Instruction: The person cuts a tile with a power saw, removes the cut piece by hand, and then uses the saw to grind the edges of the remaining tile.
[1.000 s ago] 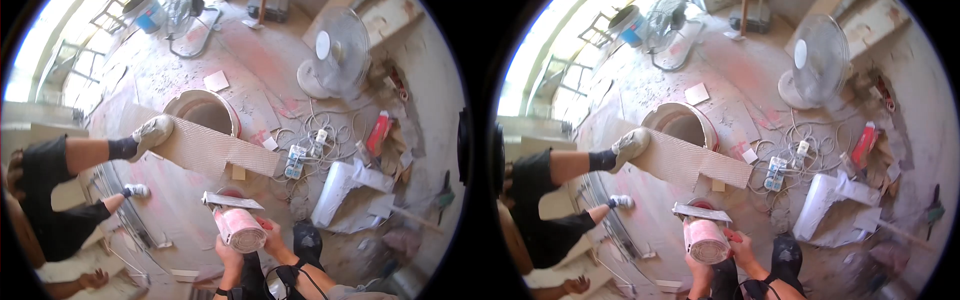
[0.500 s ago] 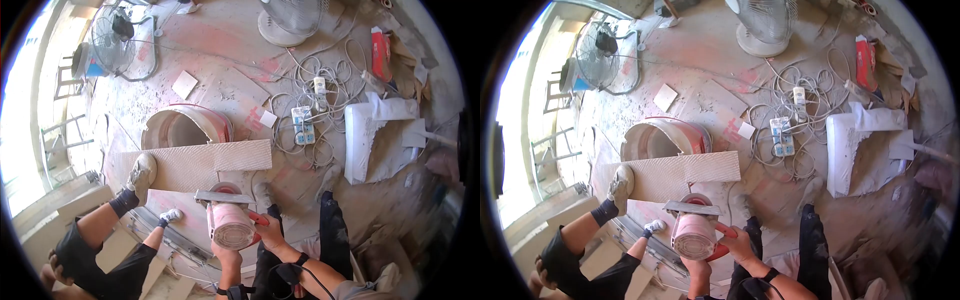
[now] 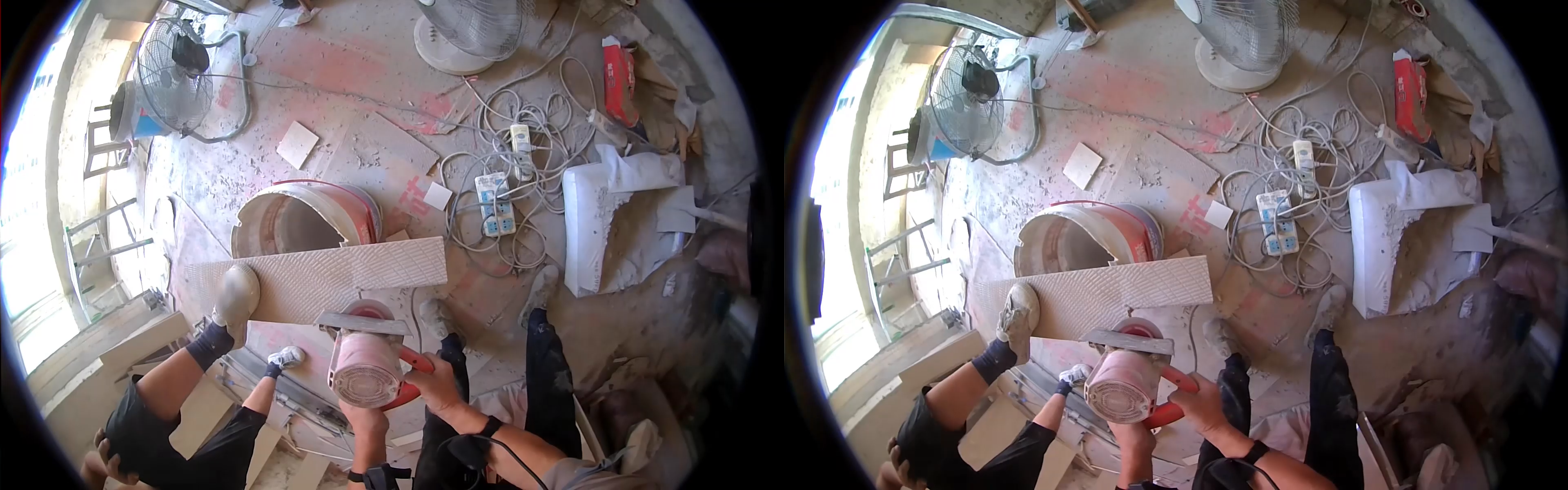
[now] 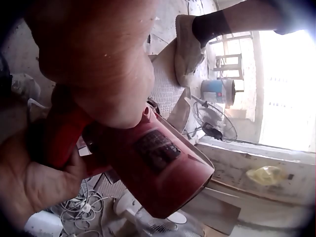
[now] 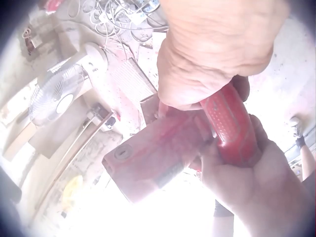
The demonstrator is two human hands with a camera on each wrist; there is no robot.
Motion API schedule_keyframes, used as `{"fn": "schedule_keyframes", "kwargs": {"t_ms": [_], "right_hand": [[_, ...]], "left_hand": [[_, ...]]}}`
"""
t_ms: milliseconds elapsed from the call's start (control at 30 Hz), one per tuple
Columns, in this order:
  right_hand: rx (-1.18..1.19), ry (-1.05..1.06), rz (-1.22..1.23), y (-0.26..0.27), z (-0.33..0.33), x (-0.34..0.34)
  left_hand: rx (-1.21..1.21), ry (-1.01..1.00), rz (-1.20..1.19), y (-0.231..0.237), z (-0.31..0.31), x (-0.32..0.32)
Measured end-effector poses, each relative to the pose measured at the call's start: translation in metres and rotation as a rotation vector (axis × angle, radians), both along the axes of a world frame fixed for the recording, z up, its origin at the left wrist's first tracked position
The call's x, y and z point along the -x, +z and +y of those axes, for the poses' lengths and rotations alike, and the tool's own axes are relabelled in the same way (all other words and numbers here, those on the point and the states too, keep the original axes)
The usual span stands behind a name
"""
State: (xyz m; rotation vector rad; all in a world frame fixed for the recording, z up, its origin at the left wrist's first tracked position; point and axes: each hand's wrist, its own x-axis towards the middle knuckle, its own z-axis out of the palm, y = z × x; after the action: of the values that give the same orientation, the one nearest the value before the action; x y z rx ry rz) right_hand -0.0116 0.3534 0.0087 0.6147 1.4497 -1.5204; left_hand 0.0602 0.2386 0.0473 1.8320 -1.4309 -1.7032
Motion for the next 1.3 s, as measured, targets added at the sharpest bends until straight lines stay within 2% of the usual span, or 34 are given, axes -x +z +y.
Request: {"fn": "schedule_keyframes", "kwargs": {"t_ms": [167,367,567,667,767,867,967,1067,1300], "right_hand": [[-0.005,-0.003,0.011,0.001,-0.002,-0.001],[-0.004,-0.013,-0.018,0.004,-0.004,0.0],[-0.032,-0.003,0.035,0.002,0.0,-0.006],[-0.058,0.009,0.046,0.003,0.003,-0.01],[-0.096,0.055,0.075,0.006,0.008,-0.018],[-0.095,0.08,0.042,0.009,0.016,-0.021],[-0.078,0.067,0.072,0.014,0.018,-0.016],[-0.088,0.043,0.101,0.01,0.015,-0.019],[-0.108,0.065,0.063,0.021,0.006,-0.005]], "left_hand": [[-0.031,-0.057,-0.024,0.006,-0.003,0.004],[-0.045,0.031,0.052,0.006,-0.003,0.011],[-0.08,0.004,0.062,0.005,0.001,0.004],[-0.102,0.086,0.001,0.003,0.005,-0.003],[-0.13,0.021,-0.02,0.005,0.009,-0.016],[-0.212,0.188,-0.023,-0.001,0.015,-0.022],[-0.148,0.116,0.009,0.002,0.02,-0.017],[-0.113,0.136,0.072,-0.021,0.017,-0.046],[-0.178,0.115,0.091,-0.005,0.007,-0.021]]}}
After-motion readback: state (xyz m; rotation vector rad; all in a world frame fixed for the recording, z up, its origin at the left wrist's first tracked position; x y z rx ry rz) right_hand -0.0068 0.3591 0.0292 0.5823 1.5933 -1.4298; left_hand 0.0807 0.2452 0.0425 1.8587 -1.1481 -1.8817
